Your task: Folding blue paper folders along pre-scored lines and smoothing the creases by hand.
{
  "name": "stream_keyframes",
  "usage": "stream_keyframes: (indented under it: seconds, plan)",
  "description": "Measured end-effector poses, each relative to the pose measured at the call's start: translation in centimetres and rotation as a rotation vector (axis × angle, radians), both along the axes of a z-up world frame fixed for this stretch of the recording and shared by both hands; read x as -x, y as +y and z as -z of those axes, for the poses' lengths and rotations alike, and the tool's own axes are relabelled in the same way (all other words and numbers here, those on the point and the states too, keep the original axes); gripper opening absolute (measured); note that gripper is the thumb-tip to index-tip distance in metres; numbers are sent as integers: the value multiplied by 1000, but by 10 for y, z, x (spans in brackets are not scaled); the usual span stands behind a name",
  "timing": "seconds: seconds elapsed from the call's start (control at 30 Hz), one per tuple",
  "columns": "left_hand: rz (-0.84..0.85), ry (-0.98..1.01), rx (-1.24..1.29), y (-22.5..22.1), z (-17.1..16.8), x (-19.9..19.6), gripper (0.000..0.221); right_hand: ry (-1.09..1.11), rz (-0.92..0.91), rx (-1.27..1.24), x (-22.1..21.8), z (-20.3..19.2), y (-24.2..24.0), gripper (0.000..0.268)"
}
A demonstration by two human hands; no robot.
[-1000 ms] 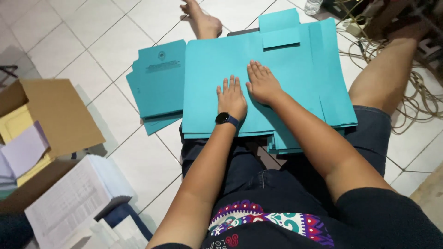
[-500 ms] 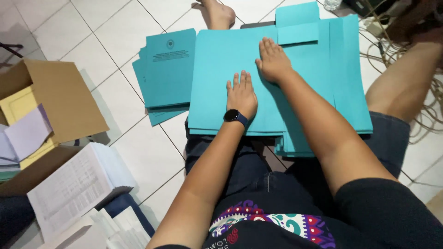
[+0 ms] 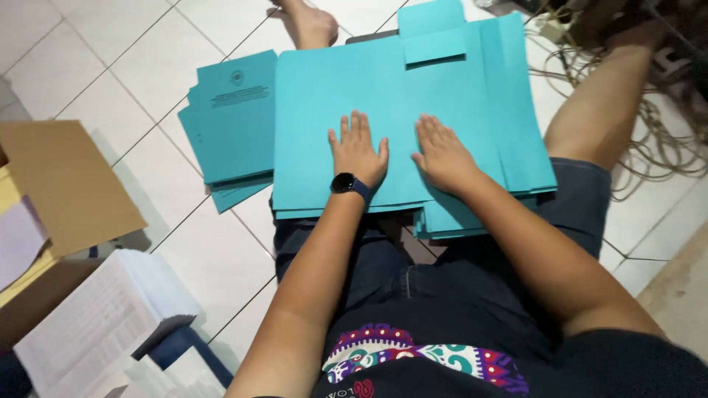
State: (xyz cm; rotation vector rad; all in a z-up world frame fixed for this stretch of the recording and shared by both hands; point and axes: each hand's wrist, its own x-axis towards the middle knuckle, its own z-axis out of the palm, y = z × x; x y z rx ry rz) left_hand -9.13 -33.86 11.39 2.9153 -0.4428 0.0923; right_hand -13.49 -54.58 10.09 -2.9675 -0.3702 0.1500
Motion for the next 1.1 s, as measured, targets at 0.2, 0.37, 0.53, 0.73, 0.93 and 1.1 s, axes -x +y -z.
stream_keyframes:
  seconds: [0.2,0.37,0.53,0.73,0.93,1.1]
  plan:
    - [-22,67,-2,-1,-6,2,79,-131,263,-95,51,-3,-57,65]
    - [-28,87,0,0,-5,2,78,-326,290,138,60,15,-102,66]
    - [-59,167,-62,-8,-10,-1,75,-161,292,63,77,-10,-115,67]
    - [-246,350,-117,-49,-12,-12,68,-12,272,10,81,-9,-107,73]
    - [-275,344,-54,-55,-29,-1,63,-58,353,6,80,-19,-121,84]
    - [-270,5,-117,-52,7,-8,66,-330,446,170,81,-16,-132,44]
